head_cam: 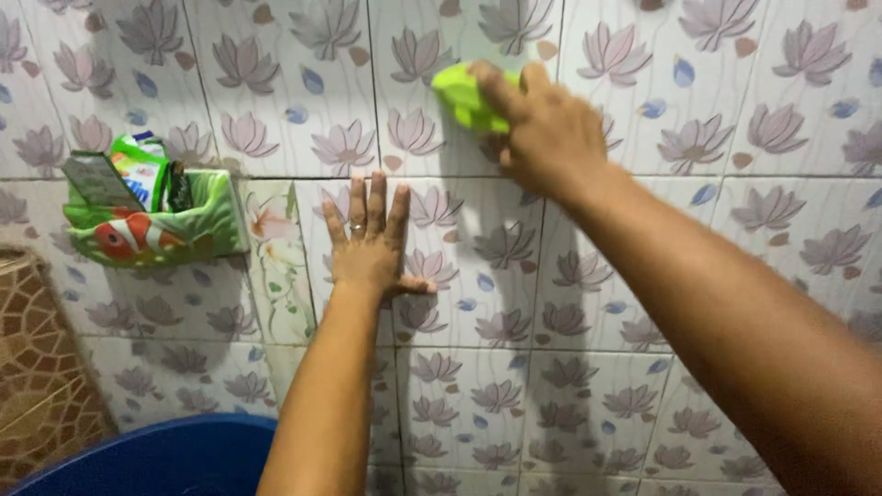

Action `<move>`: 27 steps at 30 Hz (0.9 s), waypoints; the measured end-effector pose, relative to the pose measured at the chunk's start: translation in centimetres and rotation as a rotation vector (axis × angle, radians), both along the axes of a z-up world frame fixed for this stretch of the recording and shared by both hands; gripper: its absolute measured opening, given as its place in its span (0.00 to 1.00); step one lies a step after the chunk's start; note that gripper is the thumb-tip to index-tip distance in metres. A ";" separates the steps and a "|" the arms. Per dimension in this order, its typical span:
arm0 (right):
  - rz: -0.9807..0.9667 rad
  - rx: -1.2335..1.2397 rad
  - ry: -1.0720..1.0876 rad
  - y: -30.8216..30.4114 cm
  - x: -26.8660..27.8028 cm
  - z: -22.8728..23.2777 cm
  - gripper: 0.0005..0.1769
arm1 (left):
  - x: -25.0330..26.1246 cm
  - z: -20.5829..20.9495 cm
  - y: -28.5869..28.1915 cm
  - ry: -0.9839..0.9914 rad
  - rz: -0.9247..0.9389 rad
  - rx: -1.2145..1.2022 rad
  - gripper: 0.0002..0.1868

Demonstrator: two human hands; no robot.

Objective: Scrub the floor and tiled walls of a bathroom using a brush.

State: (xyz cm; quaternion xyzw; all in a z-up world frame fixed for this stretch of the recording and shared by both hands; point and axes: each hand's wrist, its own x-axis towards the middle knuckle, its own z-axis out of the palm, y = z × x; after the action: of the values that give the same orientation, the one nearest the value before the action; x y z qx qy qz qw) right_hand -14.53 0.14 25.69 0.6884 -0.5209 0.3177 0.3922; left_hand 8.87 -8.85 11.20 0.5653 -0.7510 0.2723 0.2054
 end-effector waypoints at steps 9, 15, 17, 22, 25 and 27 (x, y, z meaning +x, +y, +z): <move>0.187 -0.087 0.279 -0.2 1.8 -6.9 0.33 | 0.2 0.2 0.3 0.157 -0.145 -0.099 0.89; -0.014 -0.144 0.242 -1.4 -1.8 0.0 0.32 | -0.5 0.8 1.7 0.161 -0.088 -0.022 0.90; -0.034 -0.285 0.211 -2.4 -3.6 1.9 0.25 | -0.6 1.1 2.0 0.186 -0.083 0.020 0.91; 0.090 -0.187 -0.020 -2.6 -3.9 1.9 0.19 | -0.5 1.3 1.9 0.170 -0.084 0.013 0.91; 0.079 -0.215 0.049 -0.6 -2.1 -0.7 0.29 | -0.8 1.1 2.0 0.181 -0.078 0.031 0.91; 0.062 -0.181 0.089 0.6 -1.2 -2.7 0.36 | -1.1 1.1 2.3 0.188 -0.072 0.019 0.91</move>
State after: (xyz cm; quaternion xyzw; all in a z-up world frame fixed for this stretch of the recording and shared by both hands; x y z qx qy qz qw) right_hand -15.72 0.69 22.98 0.6794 -0.4507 0.3443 0.4656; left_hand 7.75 -6.60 12.29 0.5630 -0.7507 0.2035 0.2793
